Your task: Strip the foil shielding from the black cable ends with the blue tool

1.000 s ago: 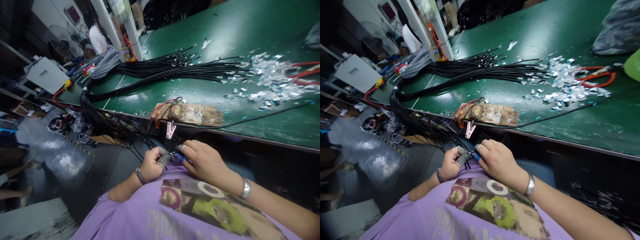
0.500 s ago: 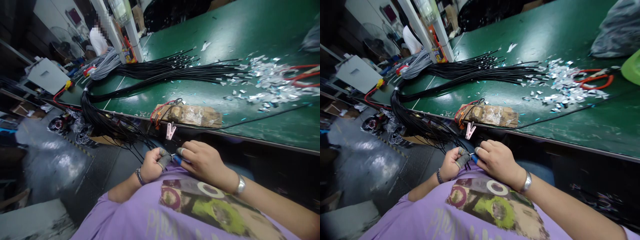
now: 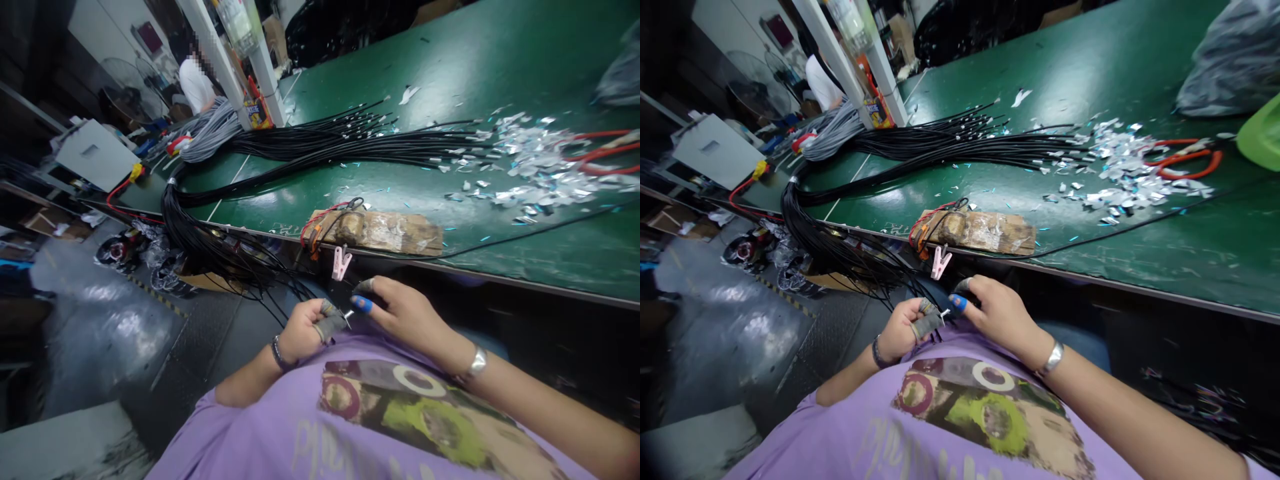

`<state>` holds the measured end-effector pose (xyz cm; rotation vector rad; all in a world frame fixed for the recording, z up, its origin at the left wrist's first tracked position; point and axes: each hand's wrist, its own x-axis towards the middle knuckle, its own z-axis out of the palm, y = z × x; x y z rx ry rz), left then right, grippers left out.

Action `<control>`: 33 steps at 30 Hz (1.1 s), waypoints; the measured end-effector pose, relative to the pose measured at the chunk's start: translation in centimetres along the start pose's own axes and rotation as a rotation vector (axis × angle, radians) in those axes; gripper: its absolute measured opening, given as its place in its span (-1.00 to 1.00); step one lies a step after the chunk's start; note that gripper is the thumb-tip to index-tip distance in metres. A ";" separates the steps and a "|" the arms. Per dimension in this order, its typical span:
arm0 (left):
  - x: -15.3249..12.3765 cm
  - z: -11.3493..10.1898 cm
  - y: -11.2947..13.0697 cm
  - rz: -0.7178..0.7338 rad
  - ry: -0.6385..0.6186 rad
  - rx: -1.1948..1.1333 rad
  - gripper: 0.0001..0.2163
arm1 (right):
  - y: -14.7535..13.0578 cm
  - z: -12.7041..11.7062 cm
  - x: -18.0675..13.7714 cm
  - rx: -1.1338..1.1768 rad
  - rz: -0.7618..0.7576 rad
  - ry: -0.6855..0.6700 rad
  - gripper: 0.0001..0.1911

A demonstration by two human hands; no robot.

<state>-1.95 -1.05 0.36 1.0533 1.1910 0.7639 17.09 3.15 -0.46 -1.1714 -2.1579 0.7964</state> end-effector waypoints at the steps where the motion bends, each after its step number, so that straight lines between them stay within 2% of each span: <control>1: -0.1 0.1 -0.1 0.090 0.033 0.085 -0.66 | 0.1 0.0 0.0 0.191 0.075 -0.057 -0.68; 3: -0.2 0.1 -0.2 0.249 0.076 0.253 -0.73 | 0.1 0.1 0.1 0.540 0.182 -0.160 -0.68; 5: -0.3 -0.1 -0.4 0.348 0.090 0.406 -0.79 | -0.3 0.2 0.1 0.767 0.265 -0.201 -0.69; 8: -0.3 -0.3 -0.7 0.412 0.098 0.527 -0.82 | -1.0 0.5 0.0 0.866 0.324 -0.163 -0.68; 10: -0.2 -0.3 -0.8 0.395 0.102 0.519 -0.80 | -1.3 0.7 -0.1 0.816 0.279 -0.116 -0.74; 13: 0.0 -0.2 -0.7 0.298 0.100 0.381 -0.73 | -1.3 0.6 -0.4 0.566 0.070 -0.013 -0.86; 18: 0.4 0.3 -0.6 -0.035 0.025 -0.037 -0.57 | -1.5 -0.5 -0.7 0.032 -0.530 0.142 -0.72; 20: 0.6 0.3 -0.7 -0.120 -0.010 -0.189 -0.54 | -1.4 -0.7 -0.8 -0.078 -0.640 0.155 -0.72; 22: 0.7 0.2 -0.8 -0.135 -0.041 -0.338 -0.54 | -1.0 -0.7 -0.9 -0.143 -0.658 0.123 -0.72; 24: 0.8 -0.1 -0.6 -0.082 -0.051 -0.468 -0.55 | -0.4 -0.3 -1.0 -0.171 -0.582 0.059 -0.71; 27: 0.8 -0.5 -0.2 0.021 -0.014 -0.549 -0.58 | 0.8 0.3 -1.0 -0.117 -0.245 -0.025 -0.76; 30: 0.8 -0.5 -0.2 0.026 0.027 -0.537 -0.58 | 1.4 0.6 -0.6 0.162 0.064 -0.066 -0.82; 33: 0.9 -0.1 -0.6 0.007 0.046 -0.491 -0.56 | 0.8 0.3 0.0 0.462 0.189 -0.052 -0.82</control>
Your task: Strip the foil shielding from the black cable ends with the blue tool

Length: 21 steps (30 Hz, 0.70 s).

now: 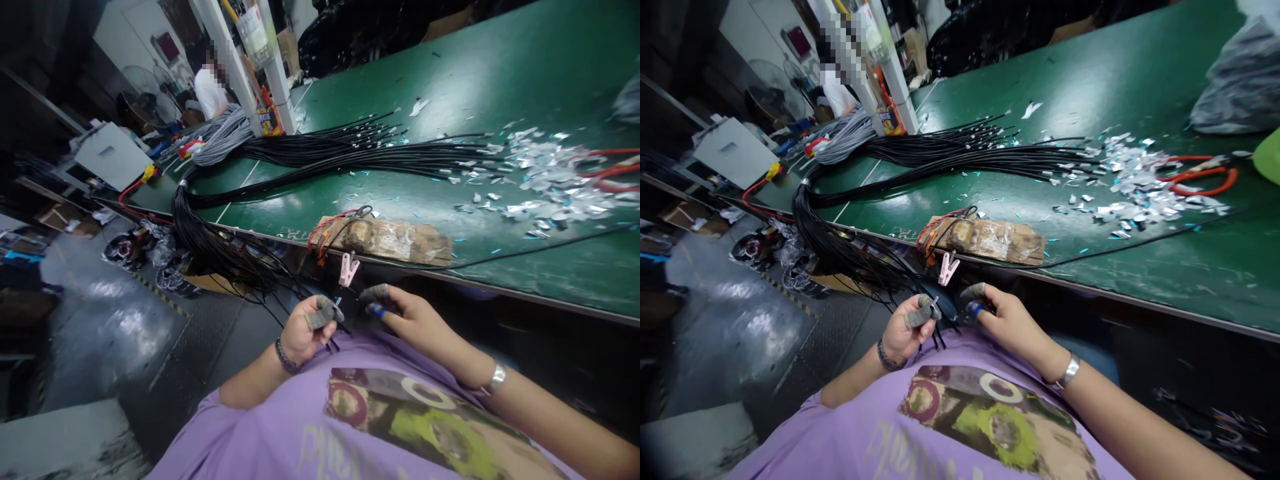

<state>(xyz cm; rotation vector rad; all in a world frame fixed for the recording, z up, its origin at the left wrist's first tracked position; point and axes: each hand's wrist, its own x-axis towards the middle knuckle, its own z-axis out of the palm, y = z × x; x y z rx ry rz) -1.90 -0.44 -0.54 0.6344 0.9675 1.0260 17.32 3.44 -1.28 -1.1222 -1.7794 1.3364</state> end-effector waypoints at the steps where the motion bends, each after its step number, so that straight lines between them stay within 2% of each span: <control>1: 0.0 0.0 -0.2 -0.007 0.003 0.023 -0.56 | -0.4 0.0 0.1 0.077 0.031 -0.004 -0.81; 7: 0.1 -0.1 -0.8 -0.073 -0.042 0.177 -0.51 | -2.7 0.6 0.5 0.408 0.223 -0.127 -0.61; 11: 0.0 0.2 -0.3 -0.107 -0.065 0.326 -0.51 | -2.8 1.1 0.6 0.534 0.339 -0.164 -0.54; 17: 0.5 0.4 0.2 -0.276 -0.166 0.360 -0.48 | -2.1 1.2 0.3 0.543 0.292 -0.156 -0.54; 21: 0.7 0.6 0.1 -0.217 -0.106 0.388 -0.50 | -2.2 1.1 0.0 0.578 0.315 -0.145 -0.54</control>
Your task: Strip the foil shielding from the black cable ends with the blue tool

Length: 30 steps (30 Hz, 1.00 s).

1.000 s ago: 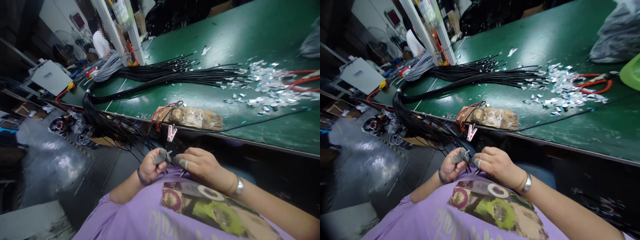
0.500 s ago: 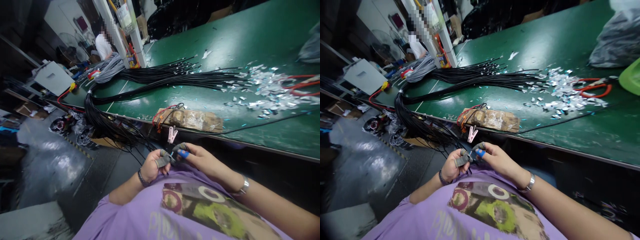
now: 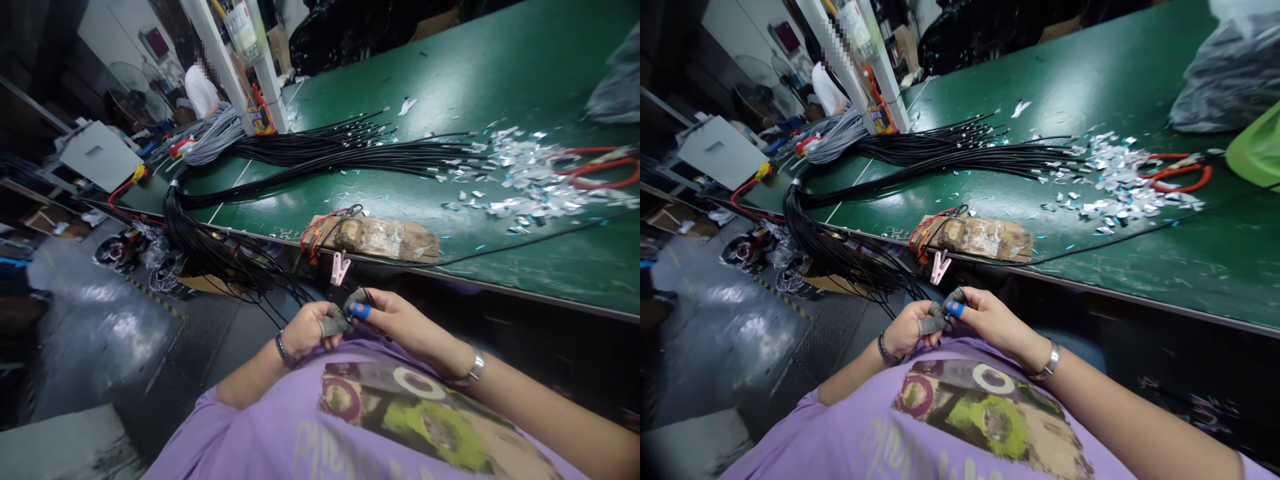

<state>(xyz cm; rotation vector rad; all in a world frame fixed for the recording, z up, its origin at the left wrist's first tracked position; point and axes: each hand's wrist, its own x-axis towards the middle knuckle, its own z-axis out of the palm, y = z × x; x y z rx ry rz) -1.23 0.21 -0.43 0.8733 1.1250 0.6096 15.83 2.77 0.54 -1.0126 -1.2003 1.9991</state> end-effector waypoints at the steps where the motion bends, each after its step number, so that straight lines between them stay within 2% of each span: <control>1: 0.0 0.1 0.0 0.020 0.020 -0.003 -0.50 | 0.0 0.0 0.0 0.023 0.017 -0.001 -0.54; 8: -0.4 0.7 0.0 0.106 0.097 -0.009 -0.49 | 1.1 -0.3 0.1 0.307 0.165 -0.043 -0.55; 13: -0.6 0.7 0.0 0.145 0.124 -0.002 -0.48 | 1.8 -0.3 0.2 0.321 0.202 -0.019 -0.52; 20: -0.7 0.6 -0.3 0.179 0.142 0.056 -0.55 | 1.0 -0.2 0.2 -0.040 -0.055 0.073 -0.58; 23: -0.8 0.8 -0.2 0.230 0.184 0.090 -0.59 | 0.7 -0.3 0.0 -0.086 -0.102 0.124 -0.57; 30: -1.0 0.9 0.0 0.300 0.242 0.157 -0.62 | 0.4 -0.3 -0.3 -0.245 -0.229 0.088 -0.66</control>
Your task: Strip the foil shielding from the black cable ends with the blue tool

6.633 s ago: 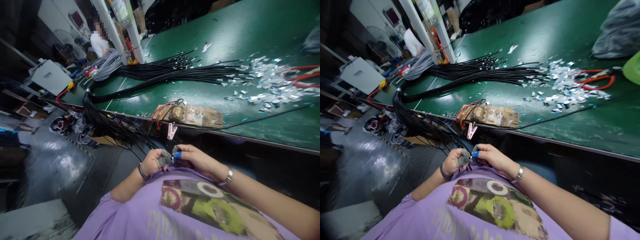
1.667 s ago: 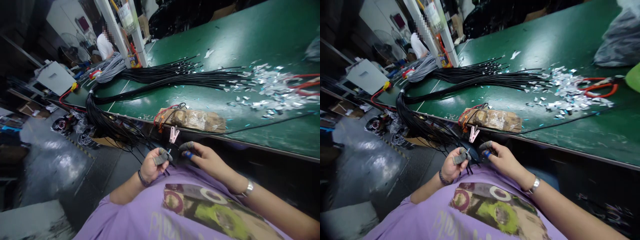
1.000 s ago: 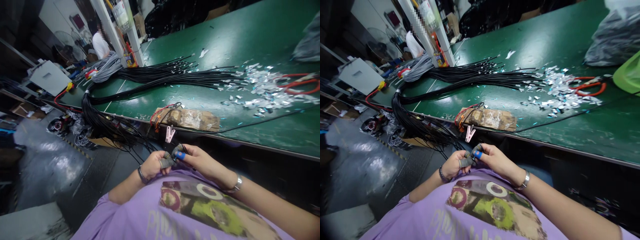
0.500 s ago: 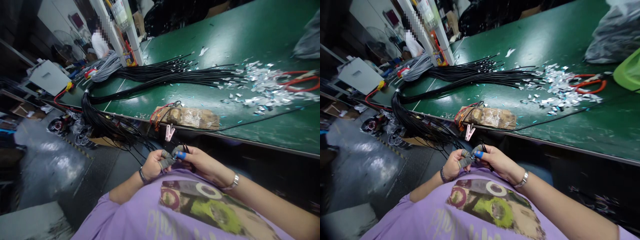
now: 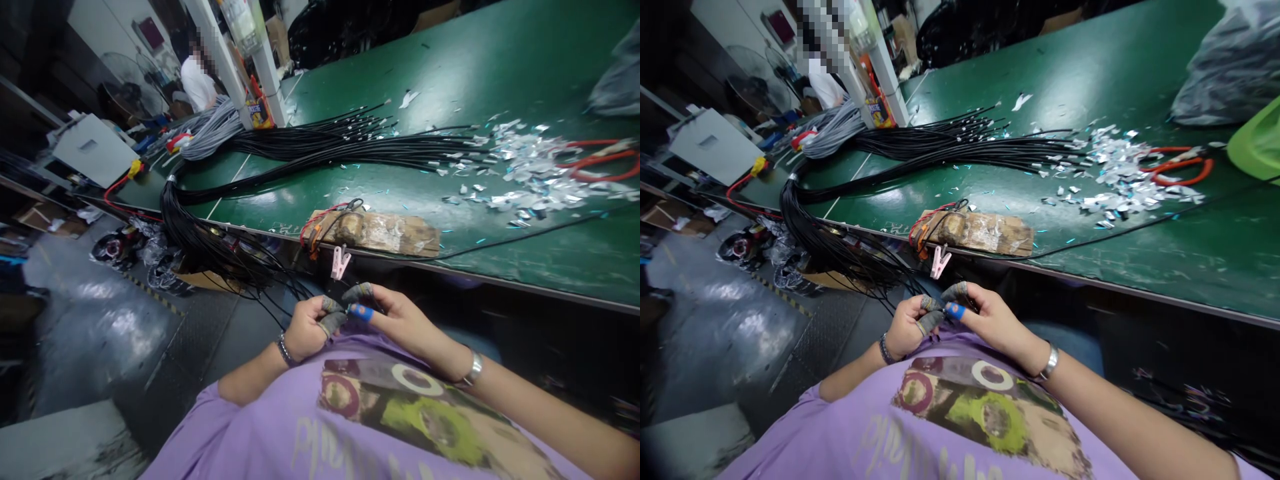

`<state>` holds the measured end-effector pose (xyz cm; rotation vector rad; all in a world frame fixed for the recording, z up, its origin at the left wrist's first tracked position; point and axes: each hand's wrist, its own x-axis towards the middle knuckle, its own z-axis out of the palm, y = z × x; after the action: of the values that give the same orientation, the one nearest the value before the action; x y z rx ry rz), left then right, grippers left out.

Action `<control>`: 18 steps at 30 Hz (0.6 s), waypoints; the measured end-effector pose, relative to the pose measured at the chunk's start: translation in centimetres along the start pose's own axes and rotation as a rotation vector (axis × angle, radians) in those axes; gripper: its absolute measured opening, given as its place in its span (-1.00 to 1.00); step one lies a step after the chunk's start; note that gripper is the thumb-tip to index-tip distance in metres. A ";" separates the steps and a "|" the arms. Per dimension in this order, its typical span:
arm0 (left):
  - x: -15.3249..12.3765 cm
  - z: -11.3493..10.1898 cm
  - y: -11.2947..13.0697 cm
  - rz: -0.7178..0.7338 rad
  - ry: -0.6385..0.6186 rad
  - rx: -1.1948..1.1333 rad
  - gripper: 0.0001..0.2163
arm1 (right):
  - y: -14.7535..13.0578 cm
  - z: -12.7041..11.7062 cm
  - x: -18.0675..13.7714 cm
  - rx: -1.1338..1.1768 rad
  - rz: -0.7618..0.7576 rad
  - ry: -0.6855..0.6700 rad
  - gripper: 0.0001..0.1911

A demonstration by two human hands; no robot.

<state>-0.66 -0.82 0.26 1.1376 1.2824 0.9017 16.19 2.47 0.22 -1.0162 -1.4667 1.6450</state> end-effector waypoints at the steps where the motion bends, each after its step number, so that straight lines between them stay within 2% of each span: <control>1: 0.0 0.0 -0.1 0.003 0.001 0.003 -0.62 | 0.0 0.0 0.0 0.005 0.011 0.002 -0.67; 5: 0.0 0.0 -0.4 0.014 0.016 -0.001 -0.63 | 0.3 0.4 0.0 0.137 0.127 0.007 -0.66; 8: 0.1 0.0 -0.5 0.006 0.023 -0.014 -0.62 | 0.6 0.6 0.0 0.180 0.143 0.031 -0.65; 11: 0.1 0.0 -0.5 -0.015 0.022 -0.030 -0.61 | 0.9 0.5 0.1 0.091 0.066 0.076 -0.67; 14: 0.1 0.0 -0.4 -0.035 0.018 -0.046 -0.59 | 1.0 0.2 0.1 -0.039 -0.072 0.112 -0.68; 18: 0.1 -0.1 -0.4 -0.082 -0.006 -0.074 -0.58 | 0.8 -0.1 0.1 -0.163 -0.233 0.049 -0.75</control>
<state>-0.81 -0.81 -0.14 1.0219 1.2712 0.8776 16.25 2.55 -0.55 -0.9258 -1.6401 1.3458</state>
